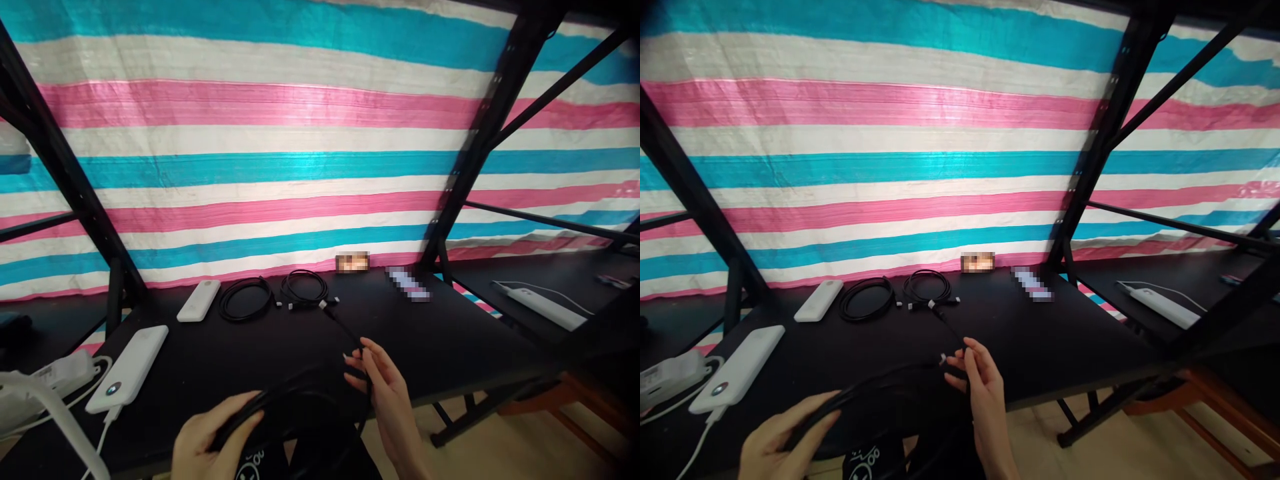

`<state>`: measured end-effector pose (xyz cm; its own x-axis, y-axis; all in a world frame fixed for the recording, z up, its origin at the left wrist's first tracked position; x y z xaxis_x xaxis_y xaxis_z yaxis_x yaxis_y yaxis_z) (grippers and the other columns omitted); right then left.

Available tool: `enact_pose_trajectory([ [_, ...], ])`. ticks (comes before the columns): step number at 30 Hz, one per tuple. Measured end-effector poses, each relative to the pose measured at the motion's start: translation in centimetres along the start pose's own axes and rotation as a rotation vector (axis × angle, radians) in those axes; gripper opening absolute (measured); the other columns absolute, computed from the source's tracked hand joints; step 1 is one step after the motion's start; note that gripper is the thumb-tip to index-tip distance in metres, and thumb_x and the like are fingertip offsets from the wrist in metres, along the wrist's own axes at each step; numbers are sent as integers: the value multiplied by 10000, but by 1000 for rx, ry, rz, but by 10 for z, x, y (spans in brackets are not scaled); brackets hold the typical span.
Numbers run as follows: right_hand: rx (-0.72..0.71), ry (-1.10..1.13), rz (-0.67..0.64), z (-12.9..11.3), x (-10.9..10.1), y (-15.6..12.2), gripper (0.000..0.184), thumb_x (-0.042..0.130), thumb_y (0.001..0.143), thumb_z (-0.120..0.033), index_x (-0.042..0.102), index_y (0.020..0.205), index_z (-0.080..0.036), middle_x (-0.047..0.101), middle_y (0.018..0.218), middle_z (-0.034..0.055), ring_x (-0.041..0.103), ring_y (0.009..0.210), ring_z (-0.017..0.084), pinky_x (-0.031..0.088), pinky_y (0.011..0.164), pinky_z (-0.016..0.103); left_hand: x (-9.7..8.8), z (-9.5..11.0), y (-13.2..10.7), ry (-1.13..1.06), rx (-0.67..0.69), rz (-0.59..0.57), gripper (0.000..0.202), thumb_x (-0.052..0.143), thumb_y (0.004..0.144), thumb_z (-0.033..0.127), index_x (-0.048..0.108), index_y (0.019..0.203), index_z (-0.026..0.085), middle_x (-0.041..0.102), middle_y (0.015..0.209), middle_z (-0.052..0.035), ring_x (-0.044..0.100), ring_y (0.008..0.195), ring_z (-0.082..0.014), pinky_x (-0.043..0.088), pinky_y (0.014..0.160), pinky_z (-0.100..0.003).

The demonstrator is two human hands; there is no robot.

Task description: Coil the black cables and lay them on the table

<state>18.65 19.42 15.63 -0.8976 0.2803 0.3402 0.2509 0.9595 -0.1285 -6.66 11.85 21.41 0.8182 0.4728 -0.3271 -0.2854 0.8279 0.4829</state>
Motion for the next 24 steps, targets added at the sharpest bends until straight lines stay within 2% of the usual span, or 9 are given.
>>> enact_pose_trajectory([
  [2,-96,-24,-61,-8,3,-1,311,709,732,-448,665,948,-229,643,875,26,641,900,213,564,753,340,13,11,3,3,58,-196,83,732,680,312,776,749,323,748,719,6,708,594,-190,564,580,-185],
  [5,-201,-223,-352,-21,23,-13,207,650,803,-401,694,860,-207,655,823,39,640,812,190,529,779,330,36,23,0,-16,64,-462,126,685,742,288,773,811,346,752,769,5,719,661,-193,563,634,-194],
  [7,-174,-365,-572,-22,38,-28,207,586,858,-373,694,958,-228,664,836,37,639,816,182,507,785,313,48,26,-3,-22,46,-570,162,650,777,288,765,867,358,754,820,5,721,715,-199,561,684,-212],
  [9,-120,-438,-712,-22,47,-42,272,497,912,-376,656,1106,-271,658,988,40,632,906,179,485,836,306,54,26,-6,-26,19,-605,191,625,799,292,753,915,371,754,863,8,719,757,-201,555,720,-227],
  [11,-91,-463,-770,-21,51,-51,337,397,949,-406,629,1166,-295,619,1120,44,620,948,169,463,891,313,55,24,-6,-35,-11,-585,190,621,802,294,753,916,372,753,874,7,716,772,-204,552,739,-239],
  [13,-82,-450,-770,-20,52,-54,386,343,959,-443,621,1181,-292,604,1155,55,617,949,169,456,907,329,53,22,-6,-51,-33,-547,168,637,789,296,761,883,358,754,856,3,716,757,-205,555,724,-242],
  [18,-106,-254,-632,-18,47,-40,369,489,897,-472,606,1168,-251,580,1212,80,559,1111,225,454,947,370,43,24,0,-99,-56,-415,127,668,751,266,776,800,311,754,793,2,720,711,-196,559,695,-221],
  [21,-100,-199,-545,-16,41,-28,428,565,851,-480,570,1210,-247,589,1196,85,558,1122,238,459,946,385,31,22,4,-103,-75,-247,118,673,724,242,777,749,292,751,747,7,718,674,-190,563,663,-210],
  [24,-64,-298,-514,-15,33,-22,479,620,820,-456,548,1244,-243,638,1108,70,593,1060,220,448,941,362,16,14,4,-92,-124,-41,97,679,698,260,773,725,264,749,728,0,712,658,-193,565,620,-215],
])
Point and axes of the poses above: each hand's wrist, its own y-axis towards the middle knuckle, its own x-axis out of the palm, z = x × y, the point moved 5 cm from there along y, towards the middle knuckle
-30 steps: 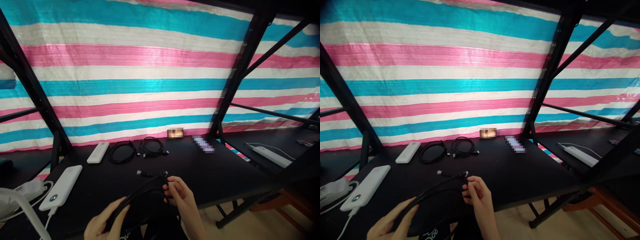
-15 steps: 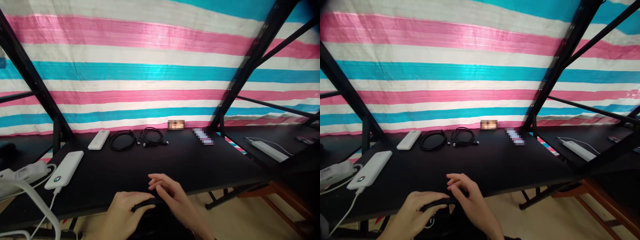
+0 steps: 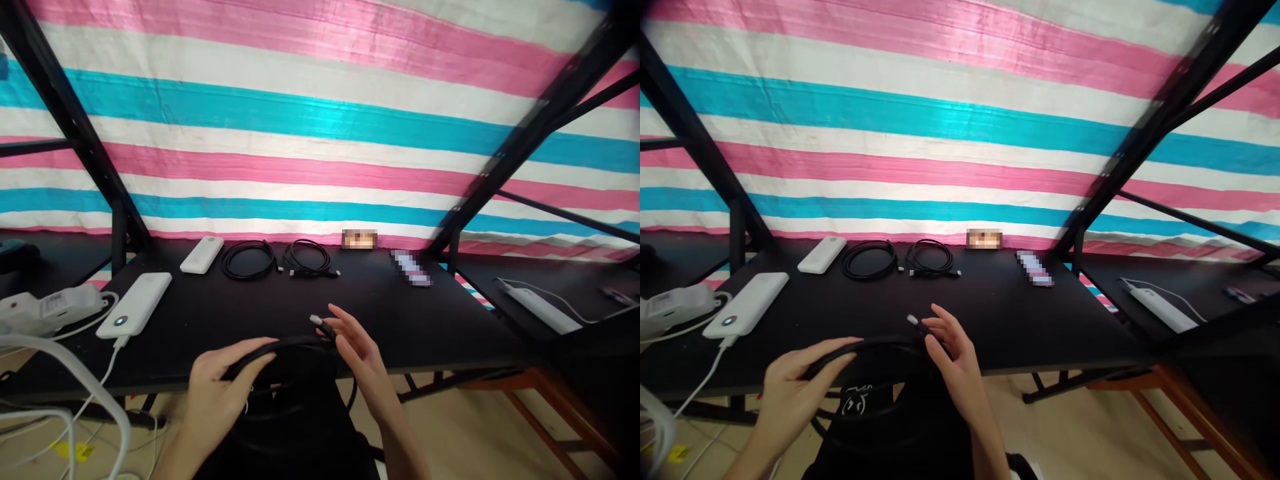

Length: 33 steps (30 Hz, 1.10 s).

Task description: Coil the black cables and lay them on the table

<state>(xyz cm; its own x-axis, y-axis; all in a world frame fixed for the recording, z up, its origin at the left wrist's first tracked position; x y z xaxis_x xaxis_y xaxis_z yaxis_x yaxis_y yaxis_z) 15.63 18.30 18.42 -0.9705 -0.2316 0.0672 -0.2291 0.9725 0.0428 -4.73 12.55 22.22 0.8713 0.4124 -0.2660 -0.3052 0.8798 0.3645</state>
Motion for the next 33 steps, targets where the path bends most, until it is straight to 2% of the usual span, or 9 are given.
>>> enact_pose_trajectory([
  [5,72,-84,-42,4,2,-2,378,545,862,-470,617,1072,-164,665,854,53,644,753,168,532,662,281,-17,-18,-5,-73,-158,235,150,674,696,310,760,764,208,672,551,-4,670,580,-183,518,469,-202],
  [11,100,12,109,17,-9,4,471,500,849,-557,621,1048,-147,677,903,99,665,728,197,547,474,264,-14,-36,-6,-128,-241,131,244,691,696,341,752,862,173,531,439,32,505,400,-106,380,349,-176],
  [14,69,101,255,24,-25,7,455,518,844,-548,615,1065,-162,698,902,100,681,780,219,562,509,281,-13,-41,-5,-193,-256,90,310,646,753,374,737,945,149,511,457,38,408,367,-70,320,340,-173],
  [18,-97,89,344,20,-41,11,372,491,878,-517,651,974,-195,711,956,78,657,958,218,541,824,367,-5,-30,0,-115,-226,-116,276,619,784,370,754,883,151,600,537,2,506,451,-102,403,421,-192],
  [22,-181,-176,112,3,-21,11,337,456,918,-456,690,979,-221,684,1097,61,585,1109,205,376,1032,384,21,-4,-1,-22,-130,-513,223,601,815,344,764,795,193,713,689,-22,661,683,-179,504,641,-225],
  [24,-112,-241,-44,-1,-2,8,339,456,921,-443,700,973,-213,695,1060,67,606,1067,207,402,993,366,29,3,-1,7,-95,-579,220,584,834,335,759,797,207,733,753,-15,671,711,-177,503,684,-224],
  [27,36,-184,-196,-3,22,1,421,402,932,-477,697,971,-180,713,854,64,661,829,180,491,796,302,33,3,3,19,-103,-490,200,595,827,341,749,791,218,736,774,-7,673,731,-173,502,695,-221],
  [30,47,-130,-249,-8,34,-4,447,397,920,-509,662,1033,-168,631,641,5,563,549,116,455,567,232,29,-4,8,-22,-164,-305,143,666,764,342,710,772,206,727,749,-9,668,733,-173,500,670,-215],
  [33,-12,-182,-212,-14,32,-5,285,568,855,-433,667,880,-168,590,687,-5,511,600,96,414,564,200,29,-9,7,-133,-238,-197,222,723,707,345,586,820,211,670,628,33,611,573,-121,470,564,-188],
])
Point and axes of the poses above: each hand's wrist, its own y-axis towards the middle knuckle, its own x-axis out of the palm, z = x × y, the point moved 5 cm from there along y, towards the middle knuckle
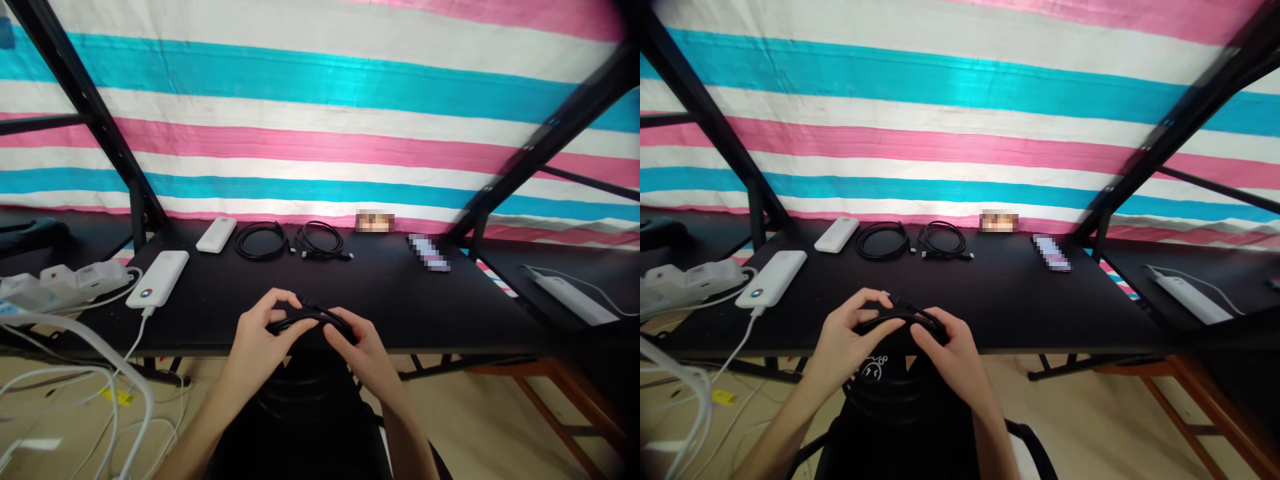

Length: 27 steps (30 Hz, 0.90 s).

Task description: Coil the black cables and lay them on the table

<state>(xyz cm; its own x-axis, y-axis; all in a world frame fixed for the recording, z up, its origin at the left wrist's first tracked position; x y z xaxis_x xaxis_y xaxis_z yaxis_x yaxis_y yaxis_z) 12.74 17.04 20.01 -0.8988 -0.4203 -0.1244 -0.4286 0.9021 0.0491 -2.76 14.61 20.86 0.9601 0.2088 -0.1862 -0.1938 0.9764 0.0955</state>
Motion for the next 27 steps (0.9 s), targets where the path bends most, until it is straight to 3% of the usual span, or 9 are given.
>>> enact_pose_trajectory([
  [3,-1,47,114,3,-9,0,268,611,830,-417,635,759,-160,498,621,-27,414,529,63,345,476,172,0,-5,-3,-100,21,94,340,747,688,317,458,845,230,570,542,94,500,467,-64,415,510,-152],
  [6,14,313,357,14,-20,1,342,616,797,-516,599,770,-175,285,493,-96,200,406,32,189,358,147,0,-13,-7,-218,56,215,303,690,756,336,434,881,233,498,509,114,459,451,-51,411,513,-145],
  [9,-26,579,565,23,-24,1,366,625,777,-550,573,776,-188,199,460,-123,111,390,31,142,327,129,12,-25,-12,-448,8,235,261,518,871,450,442,993,233,496,485,102,485,425,-77,457,496,-186],
  [13,-2,591,492,28,-17,6,333,626,794,-518,592,852,-192,285,455,-119,164,359,25,191,303,117,28,-30,-26,-712,-39,272,348,381,902,550,462,980,221,405,392,118,434,295,-91,461,409,-218],
  [16,18,506,518,32,-17,5,316,622,804,-501,588,860,-192,298,461,-120,196,343,21,208,288,109,37,-22,-33,-810,-1,153,469,367,846,659,455,1032,237,447,432,108,427,264,-99,464,364,-246],
  [18,18,480,557,35,-19,3,308,614,811,-498,577,849,-194,308,469,-119,212,335,18,208,281,107,39,-20,-34,-791,-18,102,429,456,838,616,445,1072,257,434,460,122,365,249,-66,436,334,-212],
  [20,9,471,553,36,-18,3,311,598,820,-504,566,844,-196,334,481,-116,235,325,17,222,279,112,35,-22,-33,-741,-72,173,352,509,851,542,453,1058,264,368,453,138,268,247,-35,338,284,-141],
  [23,-10,441,498,34,-17,2,356,533,847,-542,571,875,-189,392,491,-104,310,319,29,307,303,143,23,-29,-25,-668,-150,342,366,495,843,569,500,999,238,309,456,131,207,281,-21,200,266,-93],
  [27,5,351,417,28,-16,-1,424,466,876,-561,588,954,-162,497,543,-62,437,368,56,411,392,188,11,-34,-15,-578,-188,367,419,569,798,564,563,965,180,311,486,115,215,325,-6,172,302,-100],
])
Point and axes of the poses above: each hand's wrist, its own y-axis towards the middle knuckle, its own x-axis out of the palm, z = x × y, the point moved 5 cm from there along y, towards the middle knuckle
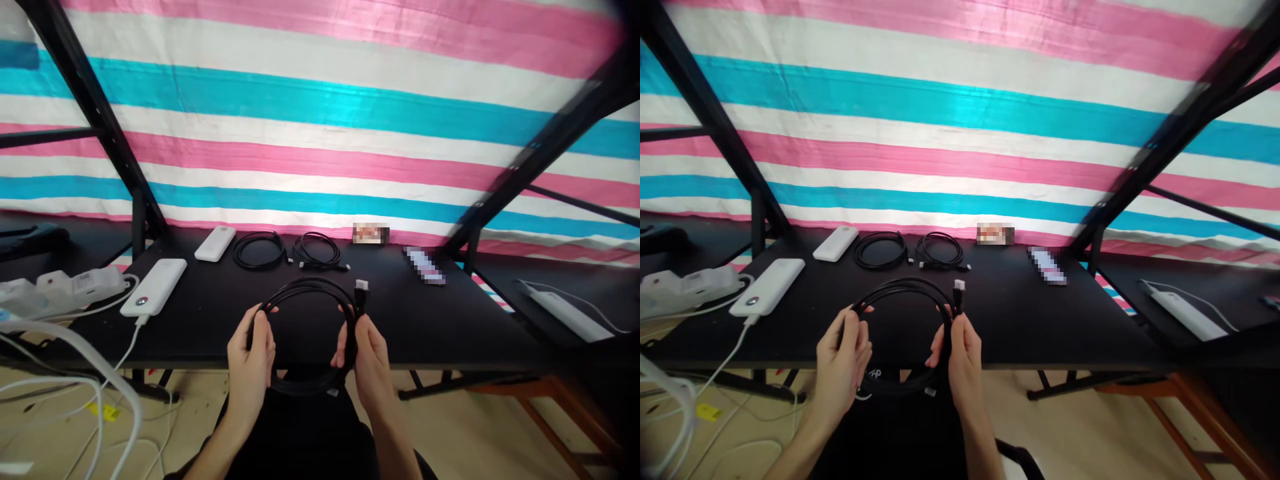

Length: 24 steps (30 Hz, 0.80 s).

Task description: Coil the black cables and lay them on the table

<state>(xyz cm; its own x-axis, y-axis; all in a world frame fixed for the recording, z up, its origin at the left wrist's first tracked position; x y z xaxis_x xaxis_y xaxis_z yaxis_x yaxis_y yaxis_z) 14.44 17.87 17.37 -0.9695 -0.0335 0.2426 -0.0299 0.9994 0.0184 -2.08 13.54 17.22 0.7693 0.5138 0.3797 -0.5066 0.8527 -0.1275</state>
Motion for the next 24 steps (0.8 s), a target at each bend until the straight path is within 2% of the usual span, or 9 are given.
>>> enact_pose_trajectory([
  [2,36,-5,-19,0,1,-2,461,464,867,-581,584,1013,-161,491,556,-63,424,362,53,370,367,181,-2,3,3,39,5,-22,435,597,780,554,576,955,156,301,485,112,205,334,-9,158,308,-119],
  [6,119,21,-31,5,3,-4,504,569,778,-619,570,1005,-168,334,461,-120,268,301,31,238,303,157,1,9,6,145,46,-119,414,604,773,551,578,857,146,301,501,100,216,358,-15,164,321,-138],
  [9,141,-49,31,7,1,-1,431,686,702,-566,553,828,-175,271,401,-137,235,296,25,203,306,150,4,10,9,244,64,-222,430,539,802,586,531,747,160,301,484,99,235,336,-18,179,316,-138],
  [12,176,-70,57,9,-5,5,482,659,700,-597,399,597,-204,238,383,-125,197,301,24,161,305,164,10,5,13,324,-18,-357,511,450,792,678,472,674,180,277,424,108,255,269,-38,190,291,-161],
  [14,175,-118,-2,7,-5,9,530,649,704,-594,309,548,-218,230,404,-110,186,320,25,133,315,183,12,1,15,358,-70,-420,566,370,793,720,452,629,185,256,408,103,252,258,-51,187,289,-178],
  [16,127,-199,-107,2,-1,10,516,652,724,-548,310,536,-210,265,456,-83,222,375,35,151,349,199,13,1,18,412,-38,-425,585,329,820,704,420,568,184,277,429,80,268,308,-56,214,319,-185],
  [19,93,-206,-233,-4,8,3,483,621,769,-514,335,546,-195,271,497,-68,227,436,45,167,393,206,12,9,22,572,106,-377,548,386,854,622,393,533,179,368,495,39,359,437,-80,319,417,-190],
  [22,215,-32,-269,-1,13,-5,495,574,768,-602,349,579,-204,196,463,-98,149,405,42,110,376,201,9,17,21,721,201,-336,472,417,875,551,486,597,176,497,566,9,479,534,-118,404,500,-199],
  [24,265,34,-244,4,12,-7,499,567,760,-632,373,596,-203,197,464,-104,134,403,42,105,372,192,8,23,18,770,261,-327,404,408,893,504,605,741,185,625,703,-23,585,645,-152,473,582,-213],
])
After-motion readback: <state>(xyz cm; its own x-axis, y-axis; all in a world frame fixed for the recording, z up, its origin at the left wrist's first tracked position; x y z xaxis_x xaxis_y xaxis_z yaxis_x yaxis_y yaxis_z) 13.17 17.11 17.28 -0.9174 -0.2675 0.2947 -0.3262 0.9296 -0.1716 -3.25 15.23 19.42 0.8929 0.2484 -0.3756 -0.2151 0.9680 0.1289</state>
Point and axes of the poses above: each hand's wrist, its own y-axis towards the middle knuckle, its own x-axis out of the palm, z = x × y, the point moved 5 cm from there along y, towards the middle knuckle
